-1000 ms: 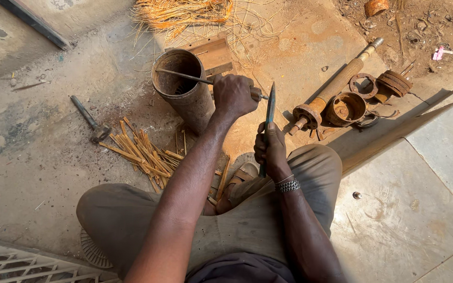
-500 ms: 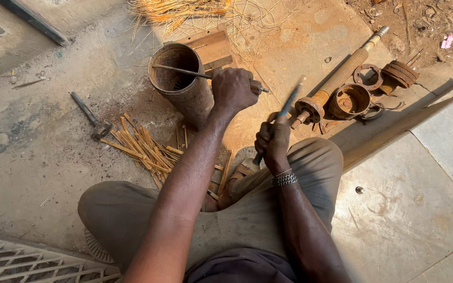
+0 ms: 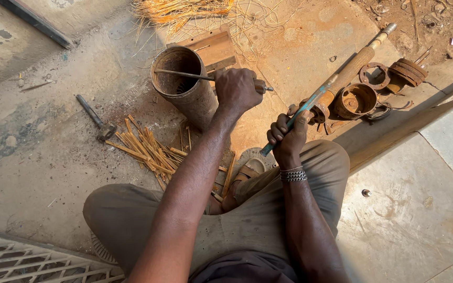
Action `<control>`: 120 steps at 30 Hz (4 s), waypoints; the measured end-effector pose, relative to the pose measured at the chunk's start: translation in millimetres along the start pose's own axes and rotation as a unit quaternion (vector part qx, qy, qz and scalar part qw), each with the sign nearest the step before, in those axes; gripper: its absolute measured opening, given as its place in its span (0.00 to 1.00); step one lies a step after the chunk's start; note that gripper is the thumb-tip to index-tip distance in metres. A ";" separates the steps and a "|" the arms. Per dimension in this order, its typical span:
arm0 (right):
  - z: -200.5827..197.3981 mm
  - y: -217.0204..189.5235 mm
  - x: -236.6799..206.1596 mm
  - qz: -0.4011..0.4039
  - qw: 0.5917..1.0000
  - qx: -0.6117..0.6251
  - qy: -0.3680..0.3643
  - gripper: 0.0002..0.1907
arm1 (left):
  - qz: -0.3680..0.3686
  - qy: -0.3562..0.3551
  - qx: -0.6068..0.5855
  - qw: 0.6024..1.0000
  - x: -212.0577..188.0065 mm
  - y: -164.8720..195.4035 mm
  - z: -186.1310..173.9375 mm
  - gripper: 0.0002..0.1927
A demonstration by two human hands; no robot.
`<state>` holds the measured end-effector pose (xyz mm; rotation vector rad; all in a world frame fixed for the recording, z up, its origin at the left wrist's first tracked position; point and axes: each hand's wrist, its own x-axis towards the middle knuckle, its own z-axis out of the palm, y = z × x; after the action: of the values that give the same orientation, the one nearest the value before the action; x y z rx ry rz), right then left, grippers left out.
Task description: The person sits on the ground and uses a hammer to repeatedly strike a metal rod held in a cylindrical holder. The person adjusts the rod's position between strikes to sharpen or shape it.
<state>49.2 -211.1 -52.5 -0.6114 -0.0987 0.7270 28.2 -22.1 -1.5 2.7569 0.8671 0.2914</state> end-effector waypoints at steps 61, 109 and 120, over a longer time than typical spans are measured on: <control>20.3 -31.2 -56.0 0.089 0.946 -0.311 0.019 0.12 | 0.071 0.066 -0.072 0.993 -18.4 5.5 14.8 0.07; 16.3 33.9 -54.7 0.007 0.989 -0.145 0.020 0.20 | 0.169 0.174 -0.114 0.963 -25.7 -13.9 18.4 0.06; 5.5 43.0 -59.5 0.085 0.954 -0.288 0.007 0.18 | 0.194 0.168 -0.112 0.960 -39.5 -20.2 8.5 0.09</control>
<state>-22.7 -222.0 -64.6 -1.1943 -0.2521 0.8649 -12.2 -30.5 -19.9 2.6790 0.3177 0.8895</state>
